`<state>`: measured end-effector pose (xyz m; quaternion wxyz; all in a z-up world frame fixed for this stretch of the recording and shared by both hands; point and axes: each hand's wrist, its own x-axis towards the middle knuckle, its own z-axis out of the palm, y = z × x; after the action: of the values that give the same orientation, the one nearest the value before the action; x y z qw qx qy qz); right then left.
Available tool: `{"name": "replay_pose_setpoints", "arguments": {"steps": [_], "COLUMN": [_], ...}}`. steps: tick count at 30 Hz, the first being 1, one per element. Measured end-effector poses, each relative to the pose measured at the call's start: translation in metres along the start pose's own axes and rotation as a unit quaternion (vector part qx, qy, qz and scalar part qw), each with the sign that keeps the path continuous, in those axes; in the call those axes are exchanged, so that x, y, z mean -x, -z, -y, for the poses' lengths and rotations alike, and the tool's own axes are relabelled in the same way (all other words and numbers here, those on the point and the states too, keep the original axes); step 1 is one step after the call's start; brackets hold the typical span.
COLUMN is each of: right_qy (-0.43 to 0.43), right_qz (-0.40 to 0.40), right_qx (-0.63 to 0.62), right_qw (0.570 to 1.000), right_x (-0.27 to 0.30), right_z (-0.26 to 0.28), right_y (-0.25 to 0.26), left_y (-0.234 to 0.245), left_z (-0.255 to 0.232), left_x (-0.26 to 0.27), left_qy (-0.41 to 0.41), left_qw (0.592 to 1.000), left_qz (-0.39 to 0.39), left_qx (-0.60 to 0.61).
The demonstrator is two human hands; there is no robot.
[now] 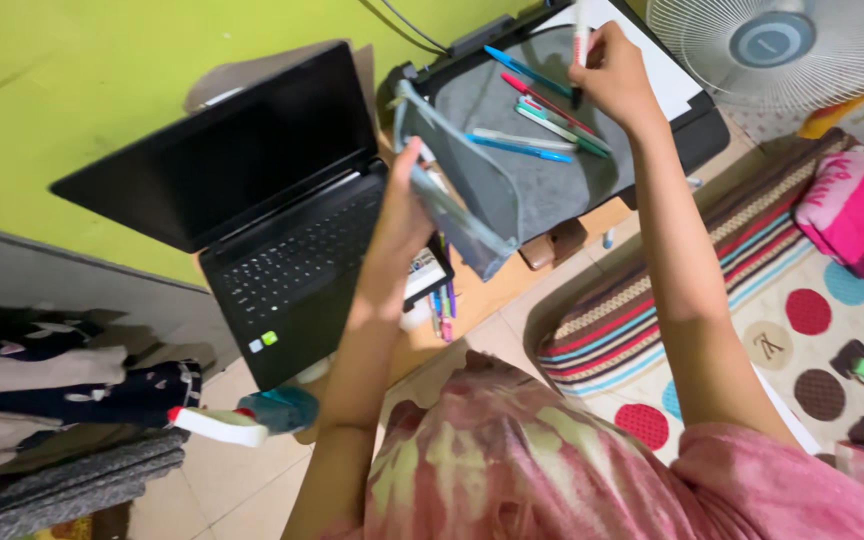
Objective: The person organizes stationery items by placing pens and pencils into a transparent pencil case. They then zip the case closed and place it inside a larger gray bag. Finally, they pick up a yellow pouch and place it into the same gray bag.
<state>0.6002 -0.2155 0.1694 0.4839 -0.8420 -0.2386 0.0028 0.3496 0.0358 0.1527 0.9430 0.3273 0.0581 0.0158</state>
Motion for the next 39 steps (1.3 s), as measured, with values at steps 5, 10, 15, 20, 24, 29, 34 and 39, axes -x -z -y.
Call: {"name": "replay_pose_setpoints", "arguments": {"steps": [5, 10, 15, 20, 24, 29, 34, 39], "right_qy": [0.143, 0.08, 0.199, 0.116, 0.117, 0.001, -0.032, -0.088], "right_qz": [0.021, 0.106, 0.072, 0.108, 0.091, 0.056, 0.015, -0.037], "right_qx": [-0.242, -0.105, 0.028, -0.059, -0.194, -0.253, -0.314, -0.164], "right_qw": [0.959, 0.985, 0.977, 0.986, 0.97, 0.966, 0.949, 0.982], "right_x": [0.065, 0.118, 0.128, 0.128, 0.13, 0.156, 0.227, 0.293], "right_z": [0.098, 0.163, 0.181, 0.186, 0.169, 0.121, 0.046, -0.018], "right_y": [-0.016, -0.031, -0.022, -0.009, -0.012, -0.048, -0.133, -0.219], "left_y": [0.018, -0.005, -0.026, -0.01, -0.006, -0.004, 0.025, 0.06], "left_z": [0.03, 0.04, 0.032, 0.04, 0.025, -0.006, -0.017, -0.003], "left_x": [-0.035, -0.052, -0.043, -0.043, -0.003, 0.075, 0.144, 0.206], "left_qy": [-0.052, -0.075, 0.015, -0.001, -0.018, -0.04, 0.001, 0.027], "left_qw": [0.998, 0.997, 0.999, 0.999, 0.999, 0.997, 0.992, 0.998], "left_qz": [-0.007, -0.025, -0.044, -0.036, 0.013, -0.052, -0.117, -0.043], "left_qx": [0.018, 0.011, 0.018, 0.036, 0.039, 0.029, 0.055, 0.031]}}
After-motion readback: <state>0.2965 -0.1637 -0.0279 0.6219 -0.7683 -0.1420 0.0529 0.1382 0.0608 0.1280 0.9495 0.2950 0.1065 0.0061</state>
